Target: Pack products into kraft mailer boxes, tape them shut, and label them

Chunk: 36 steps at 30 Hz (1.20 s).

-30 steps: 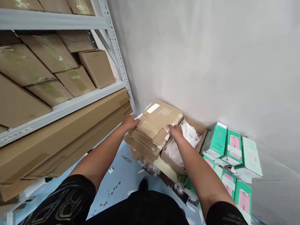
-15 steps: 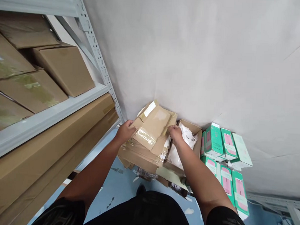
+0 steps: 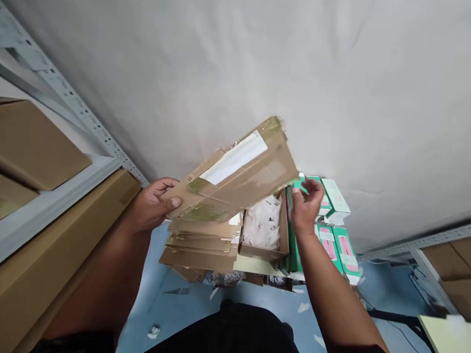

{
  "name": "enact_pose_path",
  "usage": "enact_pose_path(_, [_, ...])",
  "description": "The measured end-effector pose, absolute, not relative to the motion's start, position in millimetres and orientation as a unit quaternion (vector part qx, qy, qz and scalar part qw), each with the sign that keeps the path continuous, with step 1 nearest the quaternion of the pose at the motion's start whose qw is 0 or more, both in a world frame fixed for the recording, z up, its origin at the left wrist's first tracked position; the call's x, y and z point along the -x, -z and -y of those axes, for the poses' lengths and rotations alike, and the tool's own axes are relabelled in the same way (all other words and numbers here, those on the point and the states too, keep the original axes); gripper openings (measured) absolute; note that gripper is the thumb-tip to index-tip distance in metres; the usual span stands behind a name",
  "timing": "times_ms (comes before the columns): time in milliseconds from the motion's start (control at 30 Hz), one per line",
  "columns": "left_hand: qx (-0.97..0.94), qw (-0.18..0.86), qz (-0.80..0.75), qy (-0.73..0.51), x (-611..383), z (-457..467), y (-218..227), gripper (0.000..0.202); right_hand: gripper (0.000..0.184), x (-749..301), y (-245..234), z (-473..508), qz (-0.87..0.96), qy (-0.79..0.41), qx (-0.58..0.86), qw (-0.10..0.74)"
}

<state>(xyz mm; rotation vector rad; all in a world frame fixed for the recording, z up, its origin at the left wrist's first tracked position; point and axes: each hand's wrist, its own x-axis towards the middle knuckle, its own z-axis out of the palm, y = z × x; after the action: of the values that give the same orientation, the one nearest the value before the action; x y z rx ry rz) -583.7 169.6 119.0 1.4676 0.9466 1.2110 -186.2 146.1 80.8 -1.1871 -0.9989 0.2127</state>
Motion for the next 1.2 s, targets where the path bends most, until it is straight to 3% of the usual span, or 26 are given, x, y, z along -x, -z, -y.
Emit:
enact_pose_path(100, [-0.662, 0.477, -0.353, -0.457, 540, -162, -149, 0.046, 0.059, 129, -117, -83, 0.51, -0.022, 0.53, 0.677])
enact_pose_path(200, [-0.721, 0.471, -0.306, -0.405, 476, -146, -175, 0.044, 0.045, 76, -132, -6, 0.524, -0.063, 0.559, 0.639])
enact_pose_path(300, [-0.771, 0.463, -0.25, -0.359, 399, -122, -193, 0.043, 0.036, 23, -123, 69, 0.483, -0.152, 0.575, 0.643])
enact_pose_path(400, [-0.775, 0.491, -0.179, -0.356, 312, -90, -195, 0.057, 0.04, -33, -99, 142, 0.394, -0.137, 0.586, 0.694])
enact_pose_path(533, [-0.702, 0.595, -0.113, -0.374, 185, -34, -170, 0.073, 0.04, -99, -65, 239, 0.278, -0.062, 0.613, 0.737])
enact_pose_path(733, [-0.623, 0.707, -0.138, -0.305, 10, 69, -102, 0.043, 0.036, -164, -28, 364, 0.198, -0.009, 0.692, 0.694])
enact_pose_path(833, [-0.6, 0.734, -0.141, -0.285, -55, 110, -72, 0.039, 0.033, -188, -11, 413, 0.141, -0.002, 0.735, 0.663])
enact_pose_path(967, [-0.589, 0.757, -0.109, -0.262, -129, 150, -46, 0.036, 0.031, -212, 6, 459, 0.045, -0.032, 0.721, 0.691])
enact_pose_path(1200, [-0.629, 0.769, -0.038, -0.107, -248, 207, -17, 0.028, 0.036, -251, 21, 486, 0.003, 0.017, 0.707, 0.707])
